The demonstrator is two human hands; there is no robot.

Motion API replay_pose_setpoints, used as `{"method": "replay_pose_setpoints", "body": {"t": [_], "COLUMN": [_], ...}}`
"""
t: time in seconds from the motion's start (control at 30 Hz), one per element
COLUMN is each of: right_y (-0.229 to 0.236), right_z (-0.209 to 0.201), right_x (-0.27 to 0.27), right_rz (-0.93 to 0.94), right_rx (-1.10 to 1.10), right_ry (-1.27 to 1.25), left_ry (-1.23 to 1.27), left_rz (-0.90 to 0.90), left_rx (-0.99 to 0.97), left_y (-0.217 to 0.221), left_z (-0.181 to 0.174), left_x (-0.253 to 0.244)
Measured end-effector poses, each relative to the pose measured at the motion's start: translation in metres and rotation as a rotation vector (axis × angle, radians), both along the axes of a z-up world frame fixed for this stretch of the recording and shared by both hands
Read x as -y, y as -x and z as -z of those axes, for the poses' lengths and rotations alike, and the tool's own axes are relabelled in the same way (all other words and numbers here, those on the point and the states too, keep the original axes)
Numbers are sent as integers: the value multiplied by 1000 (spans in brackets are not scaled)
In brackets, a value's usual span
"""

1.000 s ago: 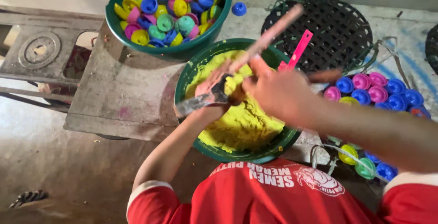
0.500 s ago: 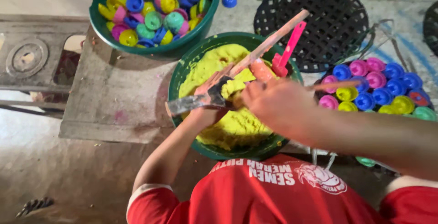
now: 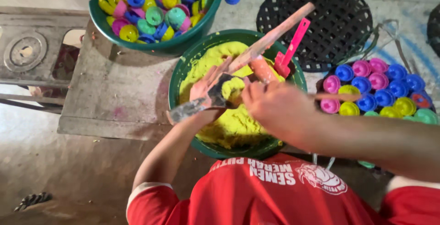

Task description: The person arranges colorful plastic bottle caps on a black woven tray, then uses a wooden tool to scoop yellow dough from a green bowl and press it into each cap. The process is repeated for multiple caps, filling them with the dough.

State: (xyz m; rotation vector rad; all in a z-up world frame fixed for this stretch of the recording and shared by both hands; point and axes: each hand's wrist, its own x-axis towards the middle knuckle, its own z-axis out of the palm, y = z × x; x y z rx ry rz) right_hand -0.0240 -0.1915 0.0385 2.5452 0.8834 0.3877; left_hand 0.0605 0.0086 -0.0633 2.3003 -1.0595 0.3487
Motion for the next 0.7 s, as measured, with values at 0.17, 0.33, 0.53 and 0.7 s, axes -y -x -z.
{"method": "replay_pose_setpoints", "body": {"t": [0.17, 0.33, 0.53, 0.7], "right_y": [11, 29, 13, 7], "right_z": [-5, -61, -61, -41], "right_x": [14, 60, 20, 7], "right_rz": [39, 200, -11, -60], "right_rx": [-260, -116, -27, -127], "right_ry": [-88, 38, 72, 72], "left_ry": [-177, -248, -174, -52], "left_rz": [-176, -286, -98, -95], "left_rx": [-165, -118, -161, -106], "left_y": [2, -13, -3, -5], "left_z": [-10, -29, -11, -14], "left_x": [-2, -24, -3, 5]}}
